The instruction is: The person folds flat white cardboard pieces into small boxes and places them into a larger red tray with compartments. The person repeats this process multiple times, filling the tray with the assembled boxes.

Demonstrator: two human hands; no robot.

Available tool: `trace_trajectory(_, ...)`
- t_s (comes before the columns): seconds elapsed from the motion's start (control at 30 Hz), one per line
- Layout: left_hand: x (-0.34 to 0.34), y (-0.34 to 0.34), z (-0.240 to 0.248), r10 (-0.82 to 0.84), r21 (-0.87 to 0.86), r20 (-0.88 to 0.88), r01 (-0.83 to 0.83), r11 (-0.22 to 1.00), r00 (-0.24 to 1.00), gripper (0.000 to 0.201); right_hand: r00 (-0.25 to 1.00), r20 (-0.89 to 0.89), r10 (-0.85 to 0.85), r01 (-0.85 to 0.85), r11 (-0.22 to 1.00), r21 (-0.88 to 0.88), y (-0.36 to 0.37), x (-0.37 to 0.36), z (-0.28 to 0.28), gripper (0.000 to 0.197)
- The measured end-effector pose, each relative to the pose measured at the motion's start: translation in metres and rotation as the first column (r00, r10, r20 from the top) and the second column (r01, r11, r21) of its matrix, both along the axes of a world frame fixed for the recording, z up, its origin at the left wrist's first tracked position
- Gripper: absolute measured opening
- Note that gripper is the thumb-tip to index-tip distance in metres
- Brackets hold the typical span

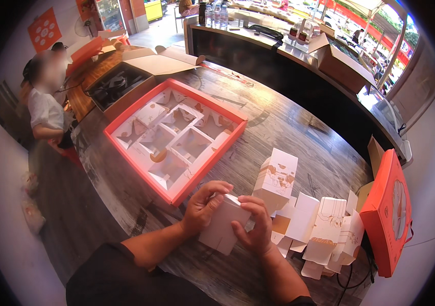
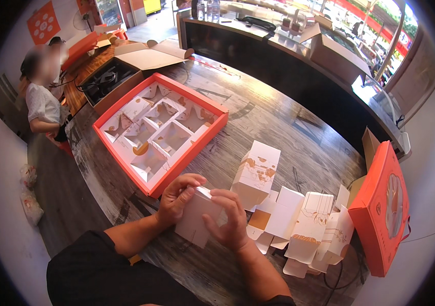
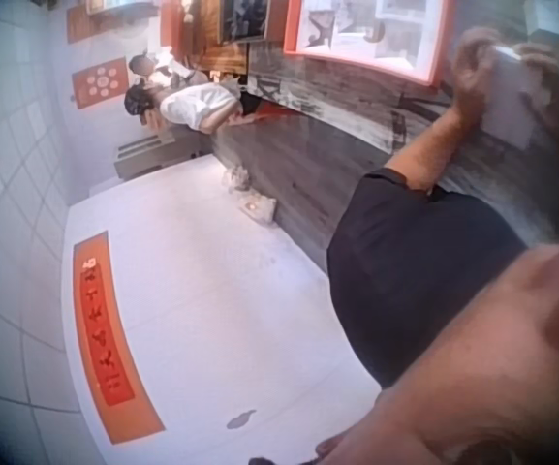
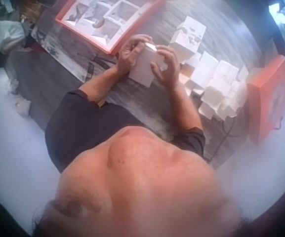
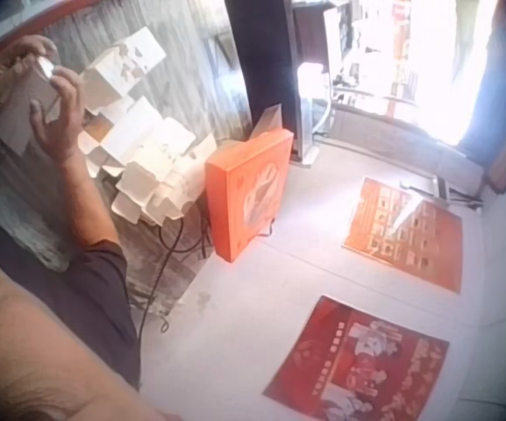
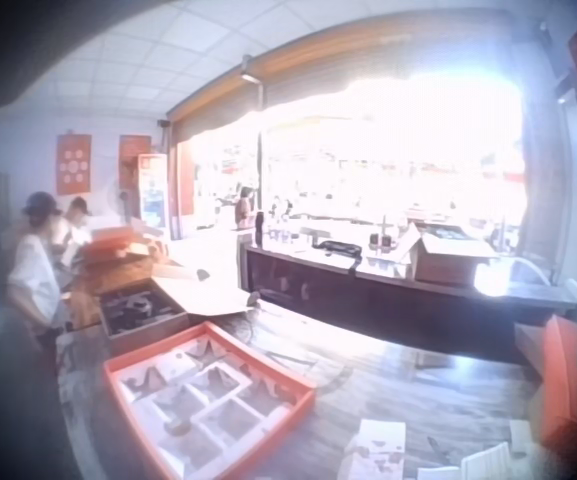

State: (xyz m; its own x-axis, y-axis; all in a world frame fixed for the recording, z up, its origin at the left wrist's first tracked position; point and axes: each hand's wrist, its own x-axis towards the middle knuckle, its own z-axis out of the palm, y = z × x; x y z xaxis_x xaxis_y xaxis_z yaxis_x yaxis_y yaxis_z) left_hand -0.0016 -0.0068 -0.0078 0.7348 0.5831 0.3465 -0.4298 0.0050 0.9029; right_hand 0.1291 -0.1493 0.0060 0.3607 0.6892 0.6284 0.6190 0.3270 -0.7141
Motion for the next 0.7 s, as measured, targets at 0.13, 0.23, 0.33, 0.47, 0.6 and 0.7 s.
trace_trajectory(0.13,-0.001,-0.001,0.002,-0.054,0.002,-0.042,0.054,0.999,0.998,0.015,0.994,-0.106,-0.001,0.001,1.0,-0.003,-0.003,0.001,-0.001,0.036)
trace_trajectory(0.23,-0.001,0.0,0.003,-0.087,0.041,-0.055,0.089,0.995,0.995,0.014,0.994,-0.108,0.007,-0.006,1.0,0.013,-0.002,0.001,0.001,0.03)
trace_trajectory(0.33,-0.001,0.004,0.0,-0.134,0.044,-0.053,0.137,0.99,0.989,0.016,0.981,-0.191,0.033,-0.031,0.999,0.009,-0.002,0.001,-0.002,0.029)
trace_trajectory(0.47,-0.004,0.002,0.008,-0.142,0.04,-0.08,0.145,0.989,0.987,0.026,0.867,-0.487,0.107,-0.088,0.994,0.061,-0.003,-0.002,-0.009,0.024)
trace_trajectory(0.6,-0.007,0.011,0.013,-0.144,0.273,-0.064,0.156,0.949,0.988,0.036,0.698,-0.71,0.094,-0.059,0.996,0.074,-0.006,0.003,-0.013,0.02)
trace_trajectory(0.7,-0.007,0.023,0.016,-0.238,0.416,-0.059,0.241,0.877,0.969,0.053,0.619,-0.783,0.063,-0.031,0.998,0.055,-0.009,0.007,-0.013,0.026)
